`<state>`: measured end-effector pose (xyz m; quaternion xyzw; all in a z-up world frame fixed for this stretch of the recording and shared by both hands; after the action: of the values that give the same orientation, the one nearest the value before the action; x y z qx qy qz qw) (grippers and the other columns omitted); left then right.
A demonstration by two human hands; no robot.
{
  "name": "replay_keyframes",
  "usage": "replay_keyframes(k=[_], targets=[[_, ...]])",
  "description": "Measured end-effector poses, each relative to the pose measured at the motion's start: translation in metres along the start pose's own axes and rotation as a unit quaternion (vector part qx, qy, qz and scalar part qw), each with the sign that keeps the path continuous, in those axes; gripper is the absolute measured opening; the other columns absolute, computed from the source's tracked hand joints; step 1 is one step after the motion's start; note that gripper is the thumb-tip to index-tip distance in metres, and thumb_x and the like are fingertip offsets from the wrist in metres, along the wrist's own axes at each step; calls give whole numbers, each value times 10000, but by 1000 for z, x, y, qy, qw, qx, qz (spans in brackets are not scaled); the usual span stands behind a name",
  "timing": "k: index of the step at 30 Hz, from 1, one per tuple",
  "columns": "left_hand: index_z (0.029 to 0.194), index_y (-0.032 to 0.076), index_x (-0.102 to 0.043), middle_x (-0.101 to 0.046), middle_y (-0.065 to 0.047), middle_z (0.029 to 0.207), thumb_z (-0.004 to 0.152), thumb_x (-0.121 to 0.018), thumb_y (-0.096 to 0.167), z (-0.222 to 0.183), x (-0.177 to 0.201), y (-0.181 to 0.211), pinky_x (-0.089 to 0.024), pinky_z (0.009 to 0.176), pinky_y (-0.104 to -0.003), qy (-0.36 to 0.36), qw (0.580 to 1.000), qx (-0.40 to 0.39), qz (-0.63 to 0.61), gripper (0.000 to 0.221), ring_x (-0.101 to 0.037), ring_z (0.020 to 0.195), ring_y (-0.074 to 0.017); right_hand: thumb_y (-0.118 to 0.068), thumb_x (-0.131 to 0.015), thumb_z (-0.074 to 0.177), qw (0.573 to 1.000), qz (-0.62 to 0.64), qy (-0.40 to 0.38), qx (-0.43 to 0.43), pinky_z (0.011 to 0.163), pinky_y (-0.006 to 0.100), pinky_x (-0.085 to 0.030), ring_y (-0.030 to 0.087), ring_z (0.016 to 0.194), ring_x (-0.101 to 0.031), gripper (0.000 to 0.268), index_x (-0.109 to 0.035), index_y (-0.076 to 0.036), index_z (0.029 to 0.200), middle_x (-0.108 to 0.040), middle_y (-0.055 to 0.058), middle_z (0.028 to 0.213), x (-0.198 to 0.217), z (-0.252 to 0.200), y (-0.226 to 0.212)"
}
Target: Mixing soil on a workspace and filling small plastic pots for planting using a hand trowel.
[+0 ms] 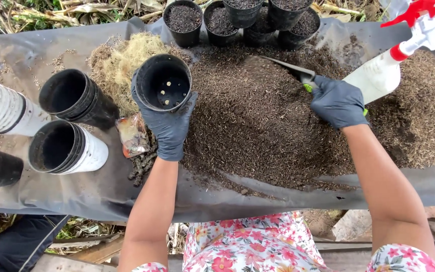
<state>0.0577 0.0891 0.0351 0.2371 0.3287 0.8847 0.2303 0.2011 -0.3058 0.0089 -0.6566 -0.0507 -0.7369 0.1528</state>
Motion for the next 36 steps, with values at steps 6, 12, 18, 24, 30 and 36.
replay_keyframes(k=[6,12,18,24,30,36], targets=[[1387,-264,-463,-621,-360,1307,773,-901,-41,6,2,43,-307,1266,-331,4,995,-18,102,786,-494,1360,-415,-377,-593,1022,994,103,-33,-19,905,544,-544,429,1040,-701,377,-678,-384,1389,-768,115,1076,-8,2,8],[1507,58,-411,-495,-280,1467,690,-1063,222,1,5,7,-491,1110,-577,38,999,-7,-3,1059,-507,1384,-448,-272,-624,1023,939,-108,283,164,595,417,-568,275,698,-687,298,-790,-356,1256,-609,5,746,7,29,-7],[1497,40,-399,-503,-287,1443,676,-1050,120,2,6,11,-502,1073,-575,21,1000,-11,-5,1050,-516,1367,-461,-222,-600,979,913,-142,300,237,482,479,-498,335,587,-615,300,-756,-283,1228,-510,32,707,-27,67,-29],[1492,115,-393,-521,-249,1410,724,-993,7,2,4,25,-478,1064,-560,15,993,8,-119,981,-526,1369,-403,-283,-543,1138,985,43,62,152,544,563,-475,461,580,-628,341,-584,-33,909,-513,122,599,-11,82,-43],[1447,-117,-316,-478,-430,1299,771,-943,-83,16,13,75,-438,1109,-723,-18,999,-41,29,923,-417,1324,-616,-334,-567,1167,925,351,-142,28,743,402,-450,370,579,-556,498,-500,-66,752,-448,103,571,-18,79,-51],[1273,-290,-459,-593,-393,1157,778,-836,-165,12,7,63,-397,1216,-416,-18,988,-33,153,635,-469,1331,-463,-282,-671,1015,966,222,-54,118,911,466,-544,403,1077,-680,330,-731,-216,1332,-749,114,1144,-15,69,-70]])
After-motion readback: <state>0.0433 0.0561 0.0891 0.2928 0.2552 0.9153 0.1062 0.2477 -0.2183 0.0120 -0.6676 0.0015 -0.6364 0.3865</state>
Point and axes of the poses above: each hand's wrist, its own z-axis towards the middle knuckle, its own x-axis out of the back of the hand, y = z × x, the point moved 8 cm from there along z, towards the middle knuckle
